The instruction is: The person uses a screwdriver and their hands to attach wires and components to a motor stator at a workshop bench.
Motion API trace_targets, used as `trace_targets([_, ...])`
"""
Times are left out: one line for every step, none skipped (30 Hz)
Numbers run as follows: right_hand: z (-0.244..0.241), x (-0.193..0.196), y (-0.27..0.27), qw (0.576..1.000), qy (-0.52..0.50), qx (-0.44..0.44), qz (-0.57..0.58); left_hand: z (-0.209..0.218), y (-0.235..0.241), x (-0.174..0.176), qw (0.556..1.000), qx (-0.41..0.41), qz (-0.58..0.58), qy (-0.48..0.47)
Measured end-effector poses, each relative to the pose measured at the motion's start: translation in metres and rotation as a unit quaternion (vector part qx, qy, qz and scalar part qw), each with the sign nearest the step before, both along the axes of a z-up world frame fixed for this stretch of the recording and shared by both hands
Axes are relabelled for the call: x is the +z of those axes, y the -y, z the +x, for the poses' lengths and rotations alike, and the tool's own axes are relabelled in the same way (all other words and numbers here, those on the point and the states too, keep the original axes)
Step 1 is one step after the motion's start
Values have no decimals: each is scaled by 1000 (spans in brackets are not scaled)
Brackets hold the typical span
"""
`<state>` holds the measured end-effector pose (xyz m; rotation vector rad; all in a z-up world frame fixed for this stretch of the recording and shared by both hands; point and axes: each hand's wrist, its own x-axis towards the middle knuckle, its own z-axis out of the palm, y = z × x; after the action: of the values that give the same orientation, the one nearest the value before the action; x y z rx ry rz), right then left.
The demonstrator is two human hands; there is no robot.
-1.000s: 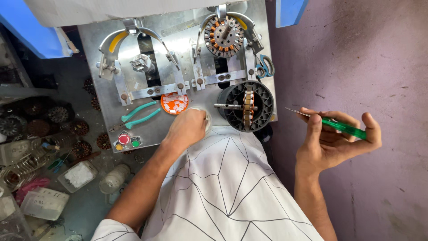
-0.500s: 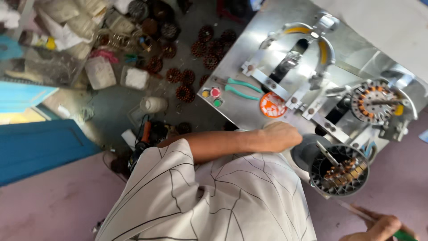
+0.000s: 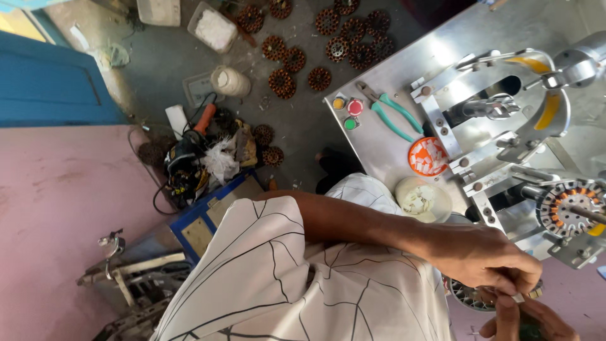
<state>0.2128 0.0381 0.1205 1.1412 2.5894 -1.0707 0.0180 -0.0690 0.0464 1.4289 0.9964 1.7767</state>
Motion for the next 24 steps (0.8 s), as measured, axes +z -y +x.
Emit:
trace_targets([-1,1,-1,999,27,16,15,3,-2,-7,1000,-1,-17,-15])
trace_targets([0,0,-1,998,53,33,30,6,-3,-13,999,-2,-34,-30])
trace_targets([0,0,-3,995,80,47,46,9,-3,-19,999,16,-11,-34])
trace_targets([0,-3,-5,994,57,40,81,11,-4,-23,999,33,12,-39])
trace_targets([1,-9,-3,992,31,28,117,12,-5,-26,997,45,38,-47])
trace_targets([0,-13,-4,988,5,17,154,13,-5,-27,998,49,20,-21])
trace_targets([-1,-16,-3,991,-3,5,132,13,-3,-28,999,49,3,3])
trace_targets([-3,-16,-3,994,-10,-8,110,11,-1,-26,998,48,-15,26])
trace_targets([-3,-16,0,995,-20,-25,90,11,2,-24,997,42,-49,38])
trace_targets([-2,-16,11,991,-79,2,105,9,6,-20,995,36,-84,50])
trace_targets([-1,-17,26,982,-140,21,125,8,9,-15,992,20,-113,57])
trace_targets([5,-10,46,968,-165,36,186,7,13,-9,987,28,-135,81])
trace_targets([-2,-6,51,948,-193,67,243,5,18,-3,983,25,-153,102])
trace_targets([-12,-9,60,932,-202,67,294,-1,21,2,979,13,-164,117])
trace_targets([-13,-8,73,913,-201,59,351,-2,22,7,976,-8,-173,135])
trace_targets([-20,-12,76,910,-211,29,355,-4,22,10,976,29,-183,112])
trace_targets([-21,-11,84,906,-213,-8,365,-3,21,15,976,55,-188,92])
trace_targets([-24,-9,86,907,-204,-45,366,-5,20,19,977,51,-195,70])
trace_targets([-26,-8,89,911,-215,-70,345,-7,20,21,977,48,-205,45])
trace_targets([-27,-6,88,913,-228,-94,325,-8,19,24,972,25,-228,47])
trace_targets([-29,-3,87,917,-237,-120,297,-9,18,27,965,5,-259,47])
trace_targets([-30,2,85,919,-249,-146,269,-8,16,31,967,-16,-249,43])
trace_targets([-32,7,85,919,-254,-167,250,-10,16,34,968,-29,-246,38])
trace_targets([-32,12,87,918,-261,-189,231,-9,14,39,969,-41,-242,34])
